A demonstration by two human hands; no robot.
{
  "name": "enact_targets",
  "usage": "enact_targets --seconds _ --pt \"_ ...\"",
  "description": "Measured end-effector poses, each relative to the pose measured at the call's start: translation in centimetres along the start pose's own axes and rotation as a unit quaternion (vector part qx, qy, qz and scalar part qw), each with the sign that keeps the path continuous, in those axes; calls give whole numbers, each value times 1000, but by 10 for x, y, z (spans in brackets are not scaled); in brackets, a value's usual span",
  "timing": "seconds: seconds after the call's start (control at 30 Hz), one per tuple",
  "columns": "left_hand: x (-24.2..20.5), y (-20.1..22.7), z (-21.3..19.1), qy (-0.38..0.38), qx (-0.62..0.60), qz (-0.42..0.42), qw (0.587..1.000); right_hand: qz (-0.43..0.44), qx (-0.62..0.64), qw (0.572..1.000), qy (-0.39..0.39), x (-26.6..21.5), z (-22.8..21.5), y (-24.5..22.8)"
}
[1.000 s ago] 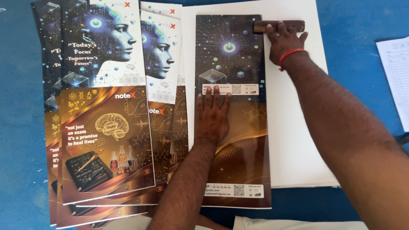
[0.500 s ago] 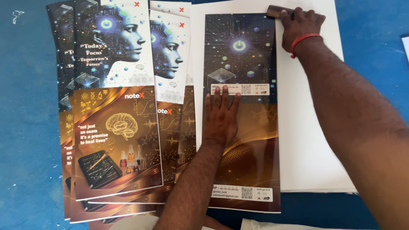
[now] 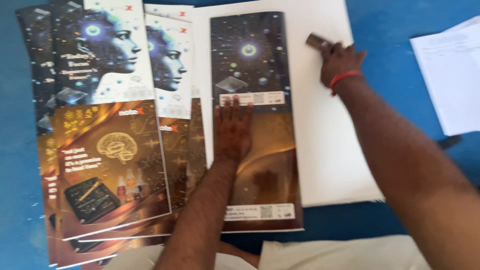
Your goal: The person sits cross-legged on the floor and repeatedly folds a printed cover onto a stack of blank pages, then uses a wooden block to press and smooth the spine. The person handles multiple book units one at a time, stacking finished copies to the side.
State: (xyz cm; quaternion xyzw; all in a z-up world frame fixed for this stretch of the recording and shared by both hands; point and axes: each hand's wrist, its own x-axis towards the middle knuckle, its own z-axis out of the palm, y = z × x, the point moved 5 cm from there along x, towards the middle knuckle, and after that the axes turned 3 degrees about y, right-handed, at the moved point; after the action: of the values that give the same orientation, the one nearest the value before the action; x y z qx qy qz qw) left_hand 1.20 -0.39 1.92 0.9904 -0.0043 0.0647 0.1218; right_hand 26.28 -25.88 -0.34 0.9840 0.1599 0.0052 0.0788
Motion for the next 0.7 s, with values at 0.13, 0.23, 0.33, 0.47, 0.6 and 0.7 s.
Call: enact_targets --seconds 0.13,0.23,0.33,0.47,0.6,0.7 --pt "-3 1 -3 -14 14 -7 1000 4 17 1000 -11 -75 -9 1" --pt "0 5 -9 14 9 9 1000 14 31 999 -17 -129 -11 4" --pt "0 10 -20 -26 -23 -17 999 11 39 999 -1 -185 -16 6" --pt "-4 28 -34 -168 28 -52 984 -17 41 999 26 -240 -33 1" --pt "-35 68 -25 -193 20 -19 981 -22 51 998 12 -280 -43 -6" --pt "-79 108 -18 -133 -20 16 991 -16 62 998 -20 -302 -47 -10"
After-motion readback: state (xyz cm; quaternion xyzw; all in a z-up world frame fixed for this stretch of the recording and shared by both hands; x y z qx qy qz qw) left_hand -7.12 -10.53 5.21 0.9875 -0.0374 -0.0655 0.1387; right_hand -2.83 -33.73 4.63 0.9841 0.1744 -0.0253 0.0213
